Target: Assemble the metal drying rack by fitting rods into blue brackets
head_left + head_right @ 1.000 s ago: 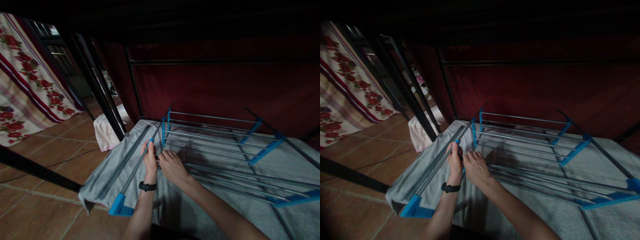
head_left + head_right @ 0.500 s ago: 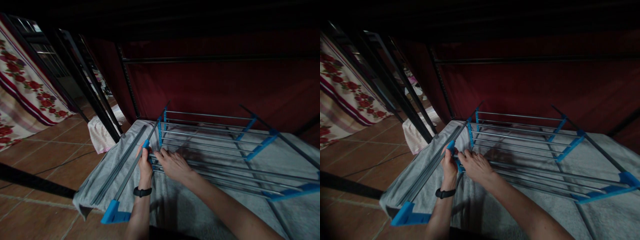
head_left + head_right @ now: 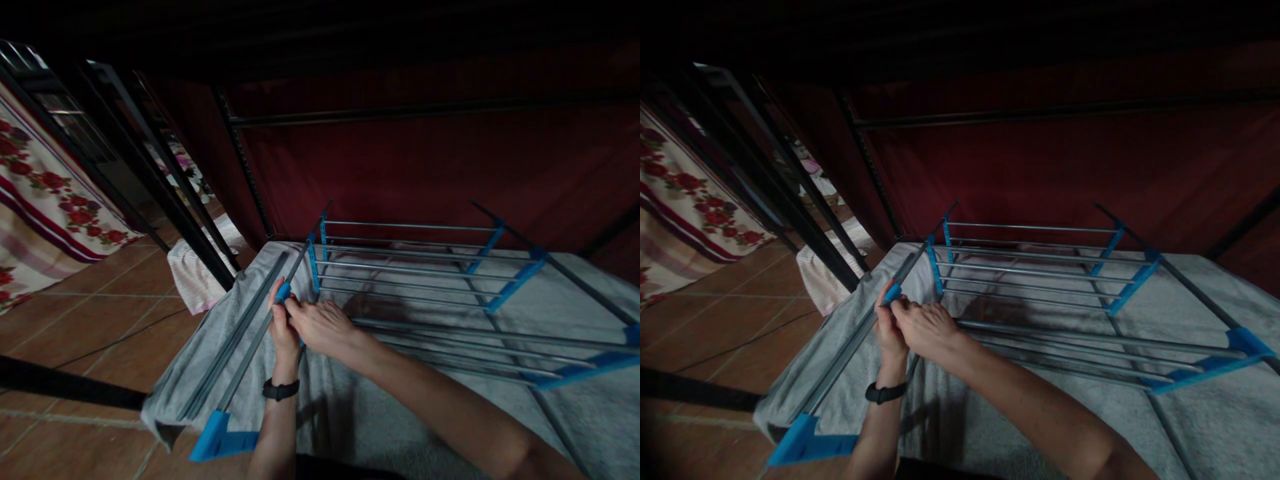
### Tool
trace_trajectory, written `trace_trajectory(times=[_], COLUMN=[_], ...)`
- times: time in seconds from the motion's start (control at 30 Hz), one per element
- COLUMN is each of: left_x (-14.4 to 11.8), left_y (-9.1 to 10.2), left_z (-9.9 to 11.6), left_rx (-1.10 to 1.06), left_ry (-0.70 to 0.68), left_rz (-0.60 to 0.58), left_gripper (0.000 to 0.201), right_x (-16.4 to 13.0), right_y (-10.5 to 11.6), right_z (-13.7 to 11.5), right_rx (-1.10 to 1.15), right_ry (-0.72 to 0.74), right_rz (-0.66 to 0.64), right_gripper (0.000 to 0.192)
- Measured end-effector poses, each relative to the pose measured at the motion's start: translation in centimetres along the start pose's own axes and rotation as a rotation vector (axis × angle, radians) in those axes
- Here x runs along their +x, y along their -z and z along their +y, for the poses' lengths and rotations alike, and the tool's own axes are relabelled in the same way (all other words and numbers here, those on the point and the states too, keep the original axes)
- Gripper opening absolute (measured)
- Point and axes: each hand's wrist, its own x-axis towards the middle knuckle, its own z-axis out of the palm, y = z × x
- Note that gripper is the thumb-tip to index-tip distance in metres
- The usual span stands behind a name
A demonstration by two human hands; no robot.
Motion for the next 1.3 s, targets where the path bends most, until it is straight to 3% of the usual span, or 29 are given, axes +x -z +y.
trace_trajectory(times=[0.2, 0.53, 1.0, 1.3], left_x=[0.0, -0.2, -0.8, -1.8], left_y=[-0.2, -0.7, -0.9, -0.5], left_z=[0.2, 0.5, 0.9, -0.5], left_rx=[0.061, 0.061, 0.137, 0.197], left_ry=[-0.038, -0.154, -0.087, -0.037], left_rz=[0.036, 0.067, 0.032, 0.074], left_gripper=[0.062, 0.060, 0.048, 0.046], right_x=[0.4, 0.9, 0.7, 0.6], right_y=[1.1, 1.0, 0.6, 0.7], right_z=[0.5, 1.3, 1.1, 1.6], right_rx=[0.023, 0.067, -0.010, 0.032], right_ry=[-0.003, -0.050, -0.015, 0.019], right_rz=[-0.027, -0.057, 0.010, -0.010], right_gripper=[0.033, 0.028, 0.034, 0.034])
